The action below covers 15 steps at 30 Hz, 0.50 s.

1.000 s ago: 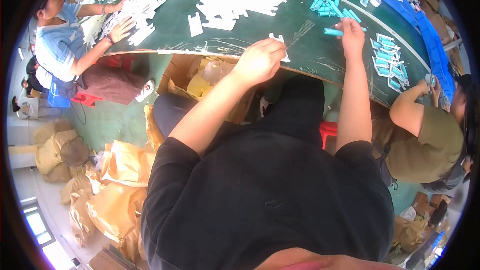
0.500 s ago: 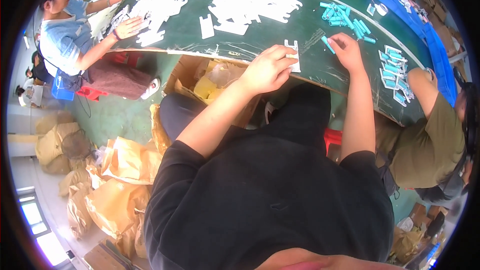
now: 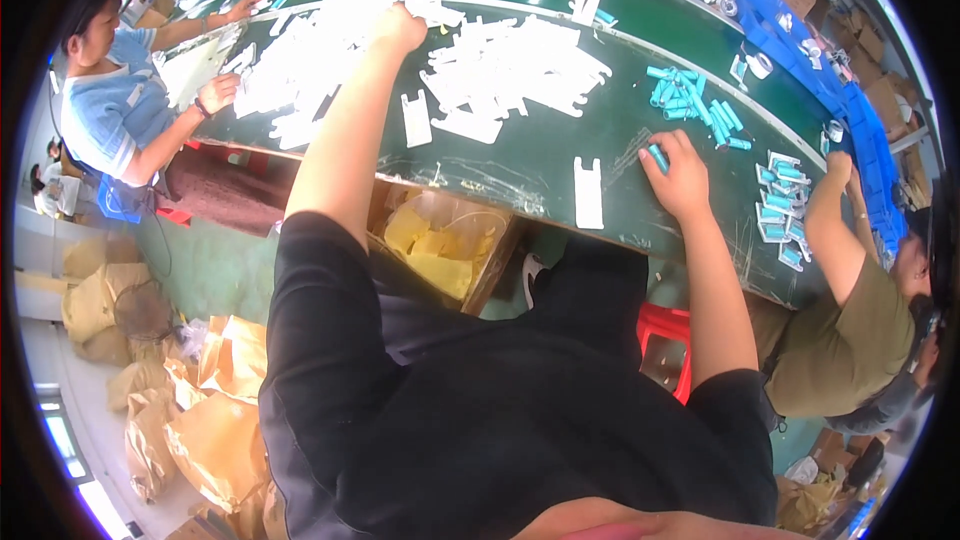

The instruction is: Assembling small plastic components at a factory workbench.

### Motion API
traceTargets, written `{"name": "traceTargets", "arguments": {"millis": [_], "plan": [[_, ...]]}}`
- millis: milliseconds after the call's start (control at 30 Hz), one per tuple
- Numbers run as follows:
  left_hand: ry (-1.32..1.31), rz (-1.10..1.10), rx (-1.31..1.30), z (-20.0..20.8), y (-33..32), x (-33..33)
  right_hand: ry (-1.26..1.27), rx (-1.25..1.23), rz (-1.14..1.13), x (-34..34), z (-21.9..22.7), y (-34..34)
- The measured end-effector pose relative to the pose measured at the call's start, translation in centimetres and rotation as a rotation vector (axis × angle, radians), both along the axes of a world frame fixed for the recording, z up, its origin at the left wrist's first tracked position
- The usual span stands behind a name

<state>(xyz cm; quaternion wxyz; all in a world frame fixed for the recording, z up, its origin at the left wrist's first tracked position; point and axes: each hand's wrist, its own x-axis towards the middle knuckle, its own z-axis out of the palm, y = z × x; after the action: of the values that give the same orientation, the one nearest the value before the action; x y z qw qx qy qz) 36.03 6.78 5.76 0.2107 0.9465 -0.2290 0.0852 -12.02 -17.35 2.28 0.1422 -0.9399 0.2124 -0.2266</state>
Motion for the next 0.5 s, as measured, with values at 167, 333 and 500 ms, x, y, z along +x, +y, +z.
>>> {"name": "traceTargets", "arguments": {"millis": [167,333,500], "plan": [[0.180,0.099,0.156,-0.6,-3.9,5.1,-0.022,0.019,-0.006,0.0,0.1,-0.3],[0.207,0.307,0.157,-0.8,-9.0,3.2,0.002,0.041,-0.038,-0.2,0.3,-0.3],[0.266,0.432,0.211,-1.2,-9.1,5.9,0.010,0.047,-0.024,0.3,0.8,0.1]]}}
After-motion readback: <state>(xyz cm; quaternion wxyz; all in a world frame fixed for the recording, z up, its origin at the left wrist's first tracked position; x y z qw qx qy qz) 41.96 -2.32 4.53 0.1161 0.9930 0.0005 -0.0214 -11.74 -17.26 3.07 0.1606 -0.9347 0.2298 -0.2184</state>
